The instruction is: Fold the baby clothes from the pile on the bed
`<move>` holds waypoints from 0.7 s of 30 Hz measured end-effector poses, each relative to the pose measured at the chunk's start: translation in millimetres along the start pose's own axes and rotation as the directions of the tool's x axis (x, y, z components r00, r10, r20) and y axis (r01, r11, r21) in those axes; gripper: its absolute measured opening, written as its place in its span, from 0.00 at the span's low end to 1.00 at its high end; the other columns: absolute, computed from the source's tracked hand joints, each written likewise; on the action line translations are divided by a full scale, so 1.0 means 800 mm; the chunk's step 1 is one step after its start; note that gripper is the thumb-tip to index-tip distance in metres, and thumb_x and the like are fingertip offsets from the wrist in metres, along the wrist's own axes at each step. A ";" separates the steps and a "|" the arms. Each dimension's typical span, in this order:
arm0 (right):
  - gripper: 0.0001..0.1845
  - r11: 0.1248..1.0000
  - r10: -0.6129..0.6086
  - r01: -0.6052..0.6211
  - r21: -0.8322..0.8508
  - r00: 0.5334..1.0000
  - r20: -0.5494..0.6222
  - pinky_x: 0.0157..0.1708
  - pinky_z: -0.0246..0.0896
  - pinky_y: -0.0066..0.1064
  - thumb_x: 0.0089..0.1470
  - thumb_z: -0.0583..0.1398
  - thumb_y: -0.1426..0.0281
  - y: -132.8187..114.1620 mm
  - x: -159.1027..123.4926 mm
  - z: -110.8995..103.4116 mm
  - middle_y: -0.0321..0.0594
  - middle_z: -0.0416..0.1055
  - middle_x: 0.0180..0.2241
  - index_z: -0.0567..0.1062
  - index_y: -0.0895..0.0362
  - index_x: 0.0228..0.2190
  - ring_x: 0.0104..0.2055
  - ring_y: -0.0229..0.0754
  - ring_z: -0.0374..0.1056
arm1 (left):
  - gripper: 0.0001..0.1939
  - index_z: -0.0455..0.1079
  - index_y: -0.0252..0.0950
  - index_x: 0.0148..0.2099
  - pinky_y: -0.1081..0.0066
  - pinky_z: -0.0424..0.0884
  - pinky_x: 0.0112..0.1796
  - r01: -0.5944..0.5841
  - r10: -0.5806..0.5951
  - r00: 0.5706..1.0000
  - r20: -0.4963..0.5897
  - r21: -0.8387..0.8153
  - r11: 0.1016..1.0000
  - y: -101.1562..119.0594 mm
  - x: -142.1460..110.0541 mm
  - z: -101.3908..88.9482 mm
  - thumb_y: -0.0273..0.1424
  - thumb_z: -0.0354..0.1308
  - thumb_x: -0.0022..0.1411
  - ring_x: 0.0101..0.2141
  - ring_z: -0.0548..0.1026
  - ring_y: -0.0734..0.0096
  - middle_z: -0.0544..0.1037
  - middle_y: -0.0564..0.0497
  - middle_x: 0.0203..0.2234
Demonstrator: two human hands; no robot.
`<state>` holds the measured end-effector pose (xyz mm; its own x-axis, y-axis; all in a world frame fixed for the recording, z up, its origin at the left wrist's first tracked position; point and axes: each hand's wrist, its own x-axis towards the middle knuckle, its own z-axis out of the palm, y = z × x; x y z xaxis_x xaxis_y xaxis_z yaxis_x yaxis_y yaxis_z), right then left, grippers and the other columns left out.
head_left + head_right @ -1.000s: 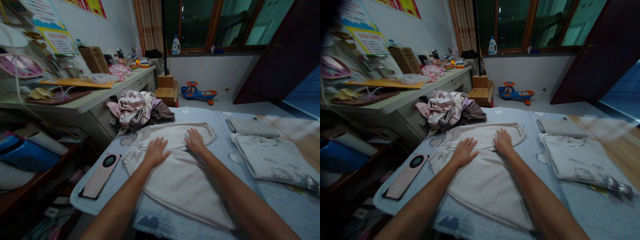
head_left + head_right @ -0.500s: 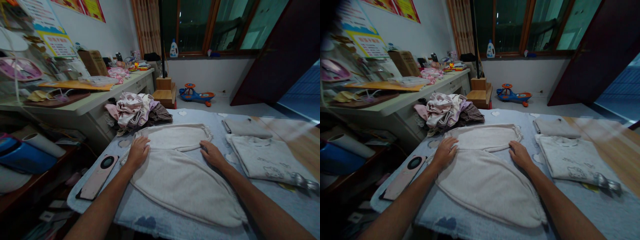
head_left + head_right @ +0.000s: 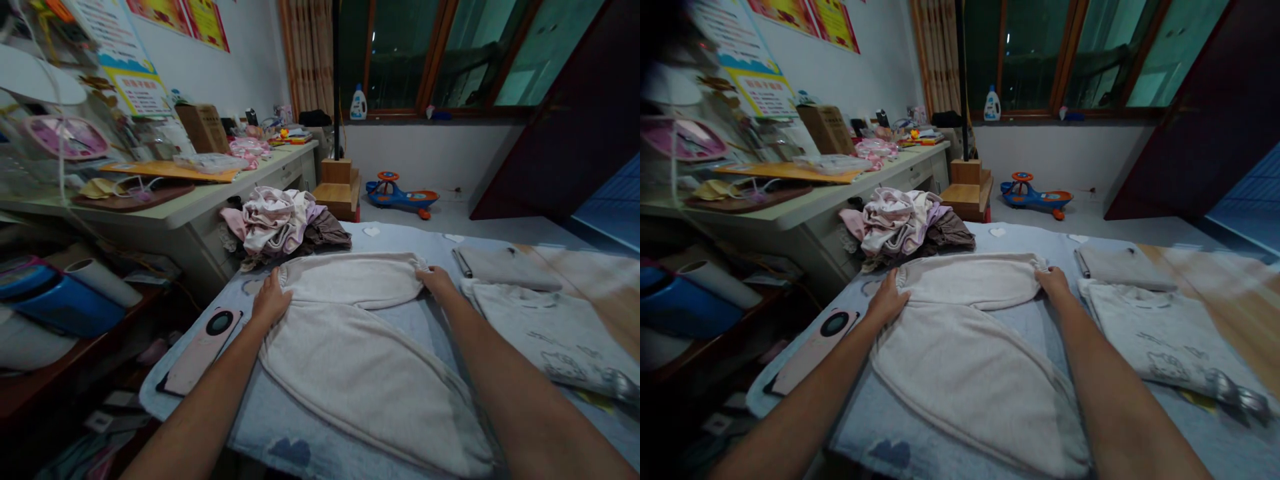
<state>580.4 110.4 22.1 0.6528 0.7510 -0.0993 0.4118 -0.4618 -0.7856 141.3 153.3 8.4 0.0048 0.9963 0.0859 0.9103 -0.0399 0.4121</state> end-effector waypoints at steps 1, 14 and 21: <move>0.20 0.999 0.001 -0.003 0.040 0.999 0.040 0.34 0.67 0.34 0.46 0.62 0.67 -0.002 -0.002 -0.003 0.49 0.78 0.36 0.75 0.60 0.42 0.40 0.50 0.74 | 0.39 0.44 0.31 0.69 0.56 0.63 0.56 0.001 -0.001 1.000 -0.011 0.008 1.000 0.000 -0.002 0.000 0.34 0.55 0.60 0.62 0.62 0.48 0.59 0.32 0.63; 0.22 0.962 -0.263 0.220 0.164 0.912 0.315 0.36 0.68 0.36 0.44 0.64 0.57 0.036 -0.133 -0.055 0.46 0.77 0.38 0.76 0.57 0.38 0.38 0.48 0.73 | 0.45 0.49 0.33 0.67 0.61 0.67 0.51 0.105 -0.085 0.994 0.068 -0.376 0.921 -0.023 0.016 -0.012 0.36 0.65 0.52 0.53 0.73 0.53 0.71 0.34 0.56; 0.37 0.942 -0.325 0.287 0.176 0.912 0.251 0.40 0.70 0.38 0.43 0.65 0.57 0.063 -0.132 -0.043 0.49 0.73 0.49 0.66 0.55 0.54 0.45 0.50 0.73 | 0.45 0.51 0.34 0.66 0.67 0.74 0.38 0.232 -0.179 0.972 0.150 -0.517 0.824 -0.025 0.024 -0.029 0.36 0.65 0.49 0.42 0.78 0.59 0.76 0.38 0.48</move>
<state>554.4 -8.4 13.7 0.3019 0.9533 0.0112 0.4634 -0.1364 -0.8756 113.4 171.3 22.3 -0.0964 0.9873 -0.1265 0.5373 0.1586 0.8284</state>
